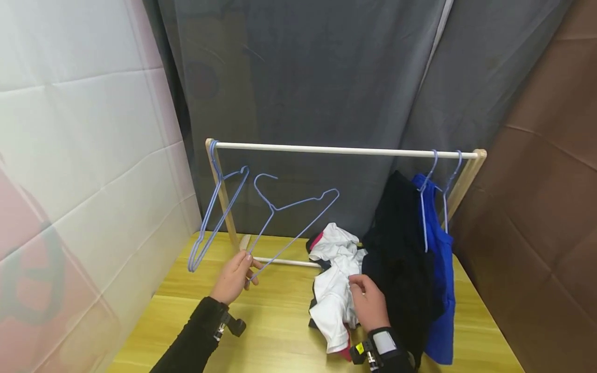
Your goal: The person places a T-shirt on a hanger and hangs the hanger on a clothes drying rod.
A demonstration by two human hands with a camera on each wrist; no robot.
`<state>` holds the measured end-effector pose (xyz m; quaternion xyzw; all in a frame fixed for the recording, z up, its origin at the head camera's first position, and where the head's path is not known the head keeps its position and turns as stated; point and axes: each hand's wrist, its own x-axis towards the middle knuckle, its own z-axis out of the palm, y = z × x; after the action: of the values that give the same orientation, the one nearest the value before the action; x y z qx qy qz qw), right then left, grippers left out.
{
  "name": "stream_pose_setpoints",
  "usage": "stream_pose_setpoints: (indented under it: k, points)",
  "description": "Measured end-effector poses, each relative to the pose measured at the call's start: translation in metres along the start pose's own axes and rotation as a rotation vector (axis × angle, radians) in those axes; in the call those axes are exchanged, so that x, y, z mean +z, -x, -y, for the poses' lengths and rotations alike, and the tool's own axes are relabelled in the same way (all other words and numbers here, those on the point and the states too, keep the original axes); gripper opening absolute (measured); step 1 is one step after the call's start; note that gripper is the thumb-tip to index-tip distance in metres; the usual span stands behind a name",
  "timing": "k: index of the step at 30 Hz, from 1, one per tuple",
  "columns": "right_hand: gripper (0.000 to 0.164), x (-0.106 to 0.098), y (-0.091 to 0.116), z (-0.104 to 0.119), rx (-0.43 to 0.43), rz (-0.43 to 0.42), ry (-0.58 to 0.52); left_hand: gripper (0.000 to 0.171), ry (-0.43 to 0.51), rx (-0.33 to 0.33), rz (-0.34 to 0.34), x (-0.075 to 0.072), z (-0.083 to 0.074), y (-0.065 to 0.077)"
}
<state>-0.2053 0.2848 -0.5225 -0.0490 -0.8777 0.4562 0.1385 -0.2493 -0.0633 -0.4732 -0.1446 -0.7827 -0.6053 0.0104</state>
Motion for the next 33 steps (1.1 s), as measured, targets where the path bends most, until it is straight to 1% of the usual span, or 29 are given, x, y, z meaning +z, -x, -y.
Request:
stream_pose_setpoints:
  k: [3,6,8,10,11,13,15,17,18,21,25,27,30,33]
  points:
    - [0.020,0.009,-0.019,0.007,-0.082,-0.038,0.015,0.038,-0.025,-0.016,0.007,0.006,0.009,0.004]
    - [0.021,0.017,-0.044,0.018,-0.172,-0.033,0.057,0.040,-0.029,-0.023,0.001,0.012,0.015,0.007]
    - [0.021,0.023,-0.063,0.025,-0.230,-0.006,0.111,0.041,-0.037,-0.026,-0.007,0.016,0.018,0.008]
    - [0.021,0.031,-0.079,0.032,-0.271,0.048,0.186,0.040,-0.035,-0.026,-0.010,0.020,0.020,0.009]
    - [0.021,0.037,-0.086,0.034,-0.286,0.089,0.229,0.039,-0.031,-0.028,-0.011,0.022,0.020,0.010]
    - [0.023,0.047,-0.098,0.039,-0.312,0.200,0.324,0.037,-0.017,-0.031,-0.013,0.026,0.021,0.012]
    - [0.024,0.057,-0.105,0.040,-0.330,0.304,0.431,0.034,0.003,-0.030,-0.014,0.030,0.020,0.015]
    - [0.026,0.065,-0.108,0.039,-0.345,0.365,0.535,0.034,0.007,-0.031,-0.013,0.034,0.019,0.017]
    - [0.029,0.068,-0.109,0.038,-0.350,0.377,0.585,0.033,0.006,-0.031,-0.011,0.035,0.019,0.018]
    - [0.040,0.073,-0.110,0.030,-0.350,0.350,0.721,0.034,-0.013,-0.025,-0.002,0.039,0.018,0.020]
    - [0.050,0.073,-0.109,0.017,-0.371,0.317,0.796,0.033,-0.024,-0.020,0.001,0.042,0.017,0.025]
    - [0.049,0.072,-0.109,0.011,-0.388,0.305,0.806,0.032,-0.015,-0.026,0.001,0.043,0.017,0.028]
    - [0.040,0.071,-0.109,0.001,-0.405,0.284,0.836,0.032,-0.015,-0.044,0.007,0.045,0.017,0.031]
    - [0.039,0.067,-0.111,-0.005,-0.405,0.276,0.826,0.033,-0.034,-0.056,0.015,0.046,0.018,0.033]
